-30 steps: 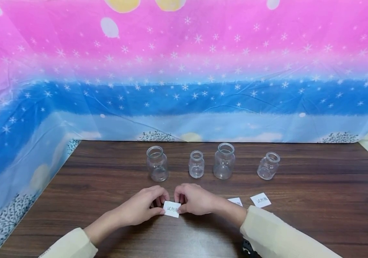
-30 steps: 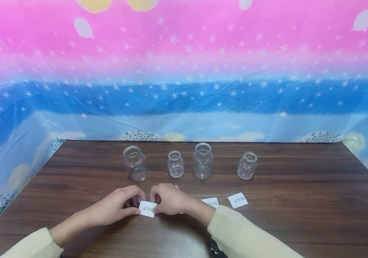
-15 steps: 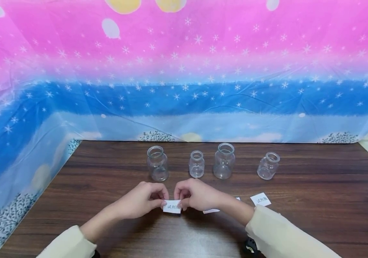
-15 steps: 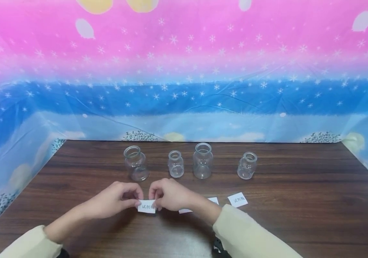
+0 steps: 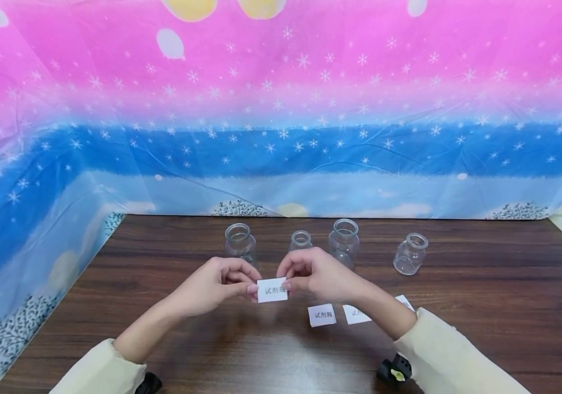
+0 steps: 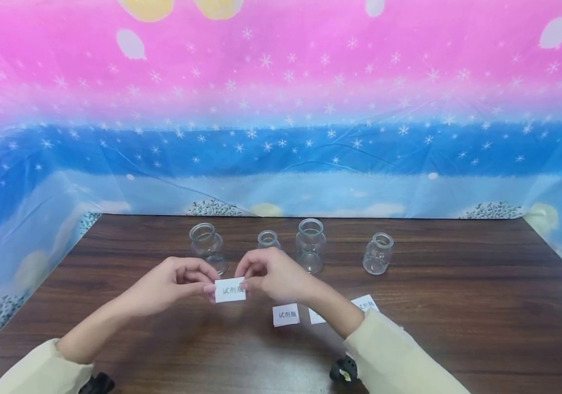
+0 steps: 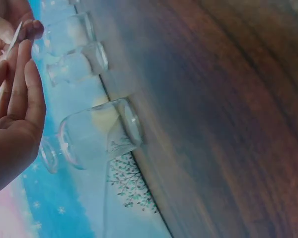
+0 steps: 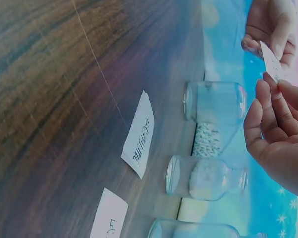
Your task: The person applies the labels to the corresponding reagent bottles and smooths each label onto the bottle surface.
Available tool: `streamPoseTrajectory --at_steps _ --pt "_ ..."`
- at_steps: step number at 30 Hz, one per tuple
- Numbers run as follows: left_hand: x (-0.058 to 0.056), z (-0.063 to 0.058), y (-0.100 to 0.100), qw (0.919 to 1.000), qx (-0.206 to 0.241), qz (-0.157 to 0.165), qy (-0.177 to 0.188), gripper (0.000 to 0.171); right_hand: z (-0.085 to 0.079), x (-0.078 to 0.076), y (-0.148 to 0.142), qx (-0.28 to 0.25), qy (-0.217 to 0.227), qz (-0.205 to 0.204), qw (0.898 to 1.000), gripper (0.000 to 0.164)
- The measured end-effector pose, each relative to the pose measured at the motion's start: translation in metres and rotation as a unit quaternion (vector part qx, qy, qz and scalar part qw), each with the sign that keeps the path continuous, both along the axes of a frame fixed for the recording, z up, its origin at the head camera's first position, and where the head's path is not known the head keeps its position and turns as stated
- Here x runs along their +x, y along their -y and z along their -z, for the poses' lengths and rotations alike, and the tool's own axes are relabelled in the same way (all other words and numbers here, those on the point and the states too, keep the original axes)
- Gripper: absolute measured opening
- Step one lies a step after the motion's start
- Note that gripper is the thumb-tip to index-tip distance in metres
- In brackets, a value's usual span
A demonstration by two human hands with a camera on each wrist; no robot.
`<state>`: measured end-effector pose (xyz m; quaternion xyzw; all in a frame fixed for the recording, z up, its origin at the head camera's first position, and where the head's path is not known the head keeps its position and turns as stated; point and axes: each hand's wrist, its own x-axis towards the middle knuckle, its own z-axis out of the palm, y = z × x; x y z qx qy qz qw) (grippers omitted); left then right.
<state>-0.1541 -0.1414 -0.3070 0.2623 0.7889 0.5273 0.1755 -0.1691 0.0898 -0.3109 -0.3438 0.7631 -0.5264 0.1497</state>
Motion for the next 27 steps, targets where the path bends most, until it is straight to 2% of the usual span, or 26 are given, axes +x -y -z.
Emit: streamPoseTrajectory --at_steps 2,6,14,16,22,27 --pt "-0.0003 0.0017 0.0000 0.9999 0.007 0.004 0.011 0.015 -0.0002 -0.0001 -0.0015 -0.001 -0.002 0.004 1.000 0.008" --pt "0.0000 0.0038 0.0001 0.9997 0.018 0.016 0.008 0.014 0.0005 -0.0006 -0.0025 -0.006 -0.004 0.004 1.000 0.008" --pt "0.0005 0.0032 -0.0001 0.9999 0.005 0.016 -0.004 0.013 0.0032 -0.0015 -0.0019 -0.012 -0.002 0.010 1.000 0.007" --pt "-0.0008 0.0040 0.0013 0.9999 -0.003 0.007 -0.009 0.013 0.0023 -0.0013 -0.0032 -0.013 0.000 0.018 1.000 0.008" --pt "-0.0046 0.0061 0.0080 0.9983 -0.025 -0.046 -0.026 0.012 -0.0043 0.0001 -0.0104 -0.035 0.006 0.043 0.998 0.010" --pt "-0.0041 0.0061 0.0072 0.9980 -0.020 -0.053 -0.029 0.011 -0.0029 0.0026 -0.0035 -0.038 0.005 0.035 0.999 0.010"
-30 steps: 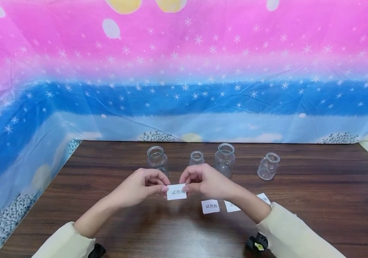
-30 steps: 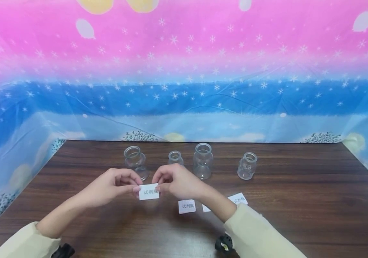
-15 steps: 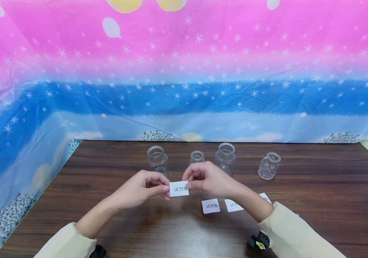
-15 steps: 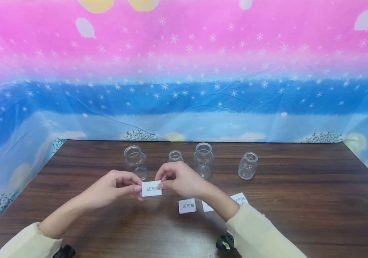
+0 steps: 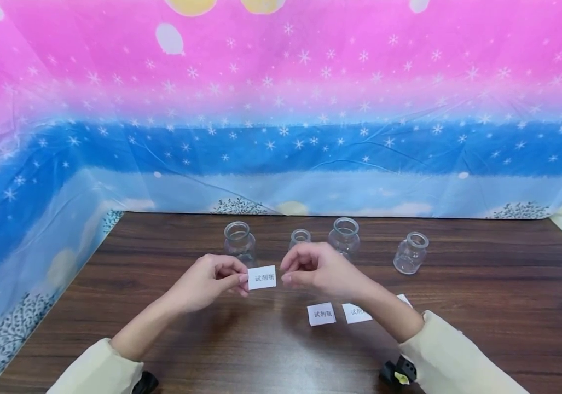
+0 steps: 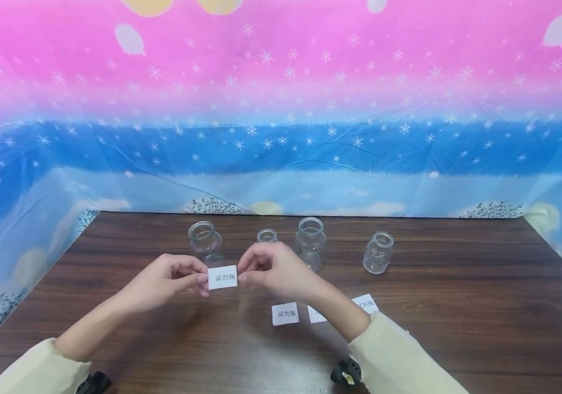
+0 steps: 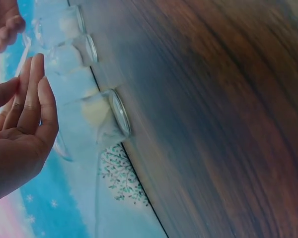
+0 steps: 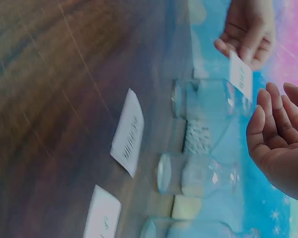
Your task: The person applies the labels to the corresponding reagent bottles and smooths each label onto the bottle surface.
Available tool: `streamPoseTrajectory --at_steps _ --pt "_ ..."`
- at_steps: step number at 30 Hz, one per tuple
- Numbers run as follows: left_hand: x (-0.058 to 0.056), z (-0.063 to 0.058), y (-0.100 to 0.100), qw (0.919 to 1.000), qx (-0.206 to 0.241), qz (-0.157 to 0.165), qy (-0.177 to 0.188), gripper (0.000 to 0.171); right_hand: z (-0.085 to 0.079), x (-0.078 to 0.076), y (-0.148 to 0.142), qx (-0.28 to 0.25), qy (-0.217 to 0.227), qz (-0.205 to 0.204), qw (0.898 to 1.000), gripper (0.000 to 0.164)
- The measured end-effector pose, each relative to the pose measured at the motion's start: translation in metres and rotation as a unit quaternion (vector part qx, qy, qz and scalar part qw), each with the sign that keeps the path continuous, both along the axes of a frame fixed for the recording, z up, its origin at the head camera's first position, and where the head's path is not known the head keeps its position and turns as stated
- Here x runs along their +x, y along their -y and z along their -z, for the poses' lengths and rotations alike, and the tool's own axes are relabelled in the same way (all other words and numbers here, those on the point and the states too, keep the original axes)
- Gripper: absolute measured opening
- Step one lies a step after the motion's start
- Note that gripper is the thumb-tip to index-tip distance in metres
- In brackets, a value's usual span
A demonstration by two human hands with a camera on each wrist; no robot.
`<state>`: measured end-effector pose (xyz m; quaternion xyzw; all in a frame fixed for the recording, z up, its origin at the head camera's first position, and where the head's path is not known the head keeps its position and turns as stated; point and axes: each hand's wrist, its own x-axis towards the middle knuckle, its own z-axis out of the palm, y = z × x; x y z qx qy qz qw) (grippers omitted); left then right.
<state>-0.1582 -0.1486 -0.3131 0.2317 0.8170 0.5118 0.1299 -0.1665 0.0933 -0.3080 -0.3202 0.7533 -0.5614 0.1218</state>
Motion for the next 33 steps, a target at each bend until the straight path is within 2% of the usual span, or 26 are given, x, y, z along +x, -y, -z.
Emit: streamPoseTrajectory --at_steps 10,17,24,33 --pt "0.006 -0.001 -0.011 0.9998 0.000 0.016 -0.011 0.009 0.009 0.006 0.015 0.019 0.020 -0.007 1.000 0.006" --pt "0.010 -0.005 -0.014 0.9987 -0.029 0.019 -0.038 0.008 0.016 0.004 0.014 0.001 0.032 -0.015 0.999 0.007" --pt "0.010 -0.004 -0.016 0.9982 -0.033 0.017 -0.047 0.008 0.018 0.002 0.016 -0.013 0.043 -0.028 0.999 0.008" --pt "0.011 -0.003 -0.017 0.9992 -0.018 0.019 -0.032 0.009 0.019 0.002 0.016 -0.009 0.040 -0.033 0.999 0.007"
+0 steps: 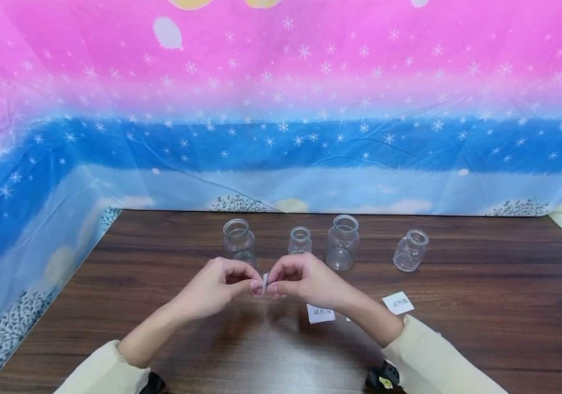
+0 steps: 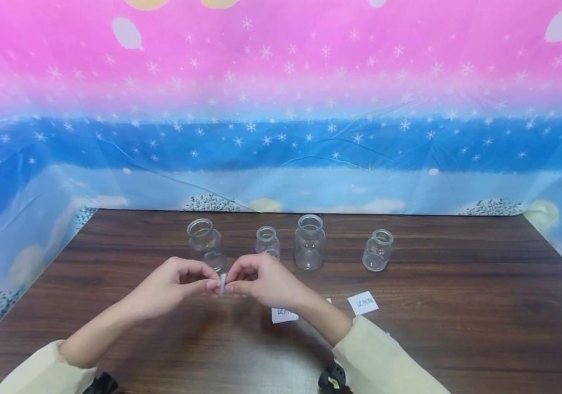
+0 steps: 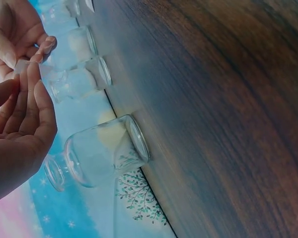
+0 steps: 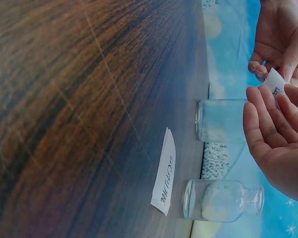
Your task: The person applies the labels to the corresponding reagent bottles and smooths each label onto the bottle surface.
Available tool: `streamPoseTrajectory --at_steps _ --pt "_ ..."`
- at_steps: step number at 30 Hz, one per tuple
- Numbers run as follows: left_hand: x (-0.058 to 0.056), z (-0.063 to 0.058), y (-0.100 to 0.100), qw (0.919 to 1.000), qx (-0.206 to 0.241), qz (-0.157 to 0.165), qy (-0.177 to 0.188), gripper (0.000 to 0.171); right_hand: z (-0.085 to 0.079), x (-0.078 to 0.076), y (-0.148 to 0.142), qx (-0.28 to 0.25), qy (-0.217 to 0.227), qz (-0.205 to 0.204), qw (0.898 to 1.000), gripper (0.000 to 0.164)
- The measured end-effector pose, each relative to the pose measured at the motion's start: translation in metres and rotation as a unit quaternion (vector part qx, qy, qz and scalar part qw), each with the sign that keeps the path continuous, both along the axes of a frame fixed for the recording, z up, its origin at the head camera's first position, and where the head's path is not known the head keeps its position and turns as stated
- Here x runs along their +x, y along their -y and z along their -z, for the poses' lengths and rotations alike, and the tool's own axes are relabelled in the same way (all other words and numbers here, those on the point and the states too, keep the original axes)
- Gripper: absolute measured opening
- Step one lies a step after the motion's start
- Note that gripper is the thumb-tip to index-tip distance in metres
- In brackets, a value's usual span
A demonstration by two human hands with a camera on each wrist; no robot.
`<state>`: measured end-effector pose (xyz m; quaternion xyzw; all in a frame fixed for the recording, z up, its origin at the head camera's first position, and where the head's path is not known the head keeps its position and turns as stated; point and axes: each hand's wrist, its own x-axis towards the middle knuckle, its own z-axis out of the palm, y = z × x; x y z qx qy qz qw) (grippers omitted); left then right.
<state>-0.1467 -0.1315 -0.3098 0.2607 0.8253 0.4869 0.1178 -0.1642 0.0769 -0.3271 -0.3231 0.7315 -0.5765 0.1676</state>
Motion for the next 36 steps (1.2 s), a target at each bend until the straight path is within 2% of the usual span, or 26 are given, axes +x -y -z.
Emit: streamPoseTrajectory --at_steps 4,7,9,14,22,26,36 --pt "0.000 0.001 -0.001 0.9999 0.000 0.012 -0.006 0.011 0.000 0.001 0.001 0.003 0.001 0.003 1.000 0.006" --pt "-0.002 0.002 0.000 0.9995 -0.023 0.013 -0.018 0.010 0.000 0.001 0.001 0.008 0.000 0.008 1.000 0.007" --pt "-0.004 0.004 0.002 0.9980 -0.054 -0.002 -0.034 0.009 0.001 0.000 0.000 0.012 0.001 0.012 1.000 0.008" --pt "-0.011 0.009 0.010 0.9856 -0.152 -0.036 -0.065 0.005 0.003 -0.004 -0.008 0.023 0.005 0.019 1.000 0.011" --pt "-0.019 0.027 0.017 0.9666 -0.237 -0.061 -0.077 0.025 0.011 -0.013 -0.013 0.048 0.014 0.010 0.999 0.015" --pt "-0.022 0.032 0.015 0.9629 -0.247 -0.070 -0.082 0.030 0.015 -0.015 -0.012 0.077 0.035 0.012 0.996 0.017" --pt "-0.022 0.038 0.013 0.9695 -0.224 -0.076 -0.064 0.027 0.021 -0.018 -0.014 0.094 0.038 0.000 0.995 0.020"
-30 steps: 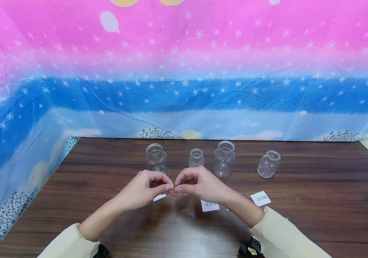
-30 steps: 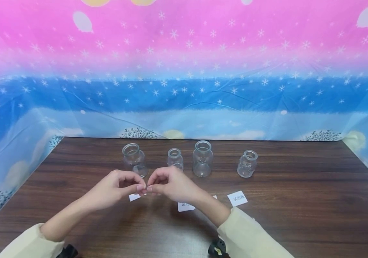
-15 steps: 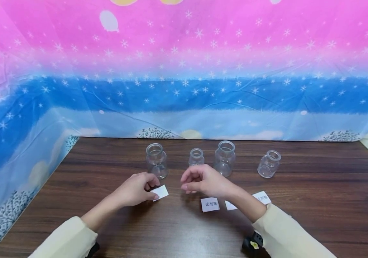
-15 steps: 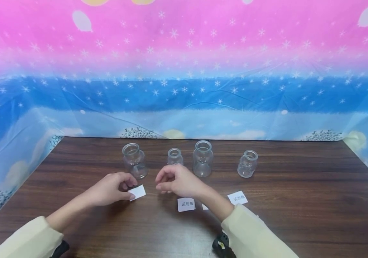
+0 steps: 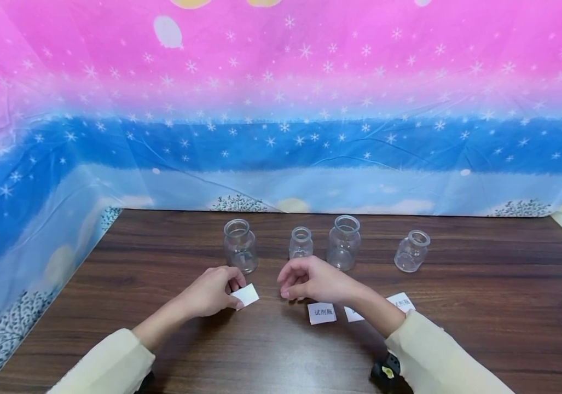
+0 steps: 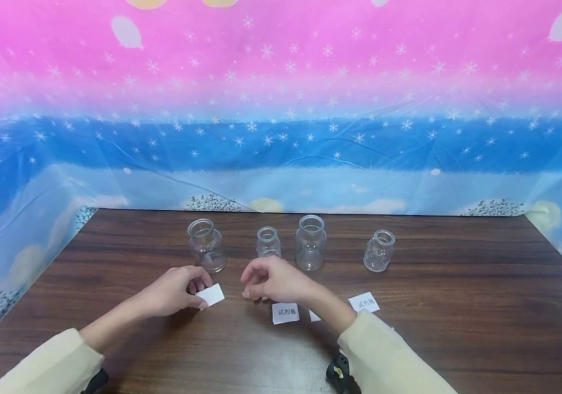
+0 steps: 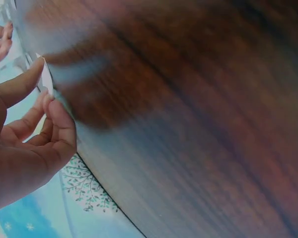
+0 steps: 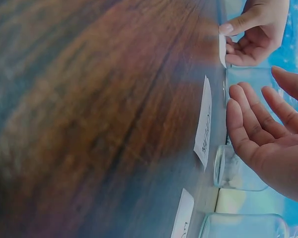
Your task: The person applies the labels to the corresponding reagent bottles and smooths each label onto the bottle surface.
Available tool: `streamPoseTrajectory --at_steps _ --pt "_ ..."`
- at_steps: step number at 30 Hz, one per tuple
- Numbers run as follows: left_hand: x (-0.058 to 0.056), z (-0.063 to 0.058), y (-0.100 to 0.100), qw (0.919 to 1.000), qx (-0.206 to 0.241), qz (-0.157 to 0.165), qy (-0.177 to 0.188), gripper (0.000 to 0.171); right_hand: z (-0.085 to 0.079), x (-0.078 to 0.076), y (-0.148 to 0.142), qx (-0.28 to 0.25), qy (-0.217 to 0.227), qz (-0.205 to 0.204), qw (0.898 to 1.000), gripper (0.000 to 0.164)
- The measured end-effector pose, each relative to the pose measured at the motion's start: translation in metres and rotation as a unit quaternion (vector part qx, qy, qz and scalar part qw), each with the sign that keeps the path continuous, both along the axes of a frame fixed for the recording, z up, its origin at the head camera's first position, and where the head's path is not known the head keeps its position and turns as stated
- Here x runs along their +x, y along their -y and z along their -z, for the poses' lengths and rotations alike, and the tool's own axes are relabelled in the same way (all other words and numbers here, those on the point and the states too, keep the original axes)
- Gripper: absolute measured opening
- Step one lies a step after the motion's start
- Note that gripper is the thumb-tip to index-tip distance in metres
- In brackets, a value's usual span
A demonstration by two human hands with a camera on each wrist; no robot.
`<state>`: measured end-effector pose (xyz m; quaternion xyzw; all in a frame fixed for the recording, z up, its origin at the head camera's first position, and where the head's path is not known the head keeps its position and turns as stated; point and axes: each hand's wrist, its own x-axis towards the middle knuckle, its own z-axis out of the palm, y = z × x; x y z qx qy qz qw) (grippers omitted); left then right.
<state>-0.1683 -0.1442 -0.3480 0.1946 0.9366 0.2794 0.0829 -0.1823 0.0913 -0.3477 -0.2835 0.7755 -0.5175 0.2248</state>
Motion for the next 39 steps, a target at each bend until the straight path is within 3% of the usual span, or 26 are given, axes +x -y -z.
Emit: streamPoseTrajectory --at_steps 9,18,28,39 --pt "-0.002 0.006 0.005 0.9987 0.043 0.029 -0.002 0.027 0.003 0.000 0.003 -0.005 0.004 -0.001 1.000 0.021" --pt "0.000 0.006 0.007 0.9975 0.048 0.049 -0.014 0.025 0.006 -0.003 0.011 0.009 -0.006 -0.012 1.000 0.020" --pt "0.000 0.003 0.007 0.9978 0.044 0.050 0.005 0.023 0.006 -0.016 0.041 0.052 0.043 -0.004 0.998 0.027" --pt "0.000 0.005 0.008 0.9971 0.046 0.060 -0.010 0.022 0.011 -0.017 0.054 0.101 -0.012 0.026 0.994 0.008"
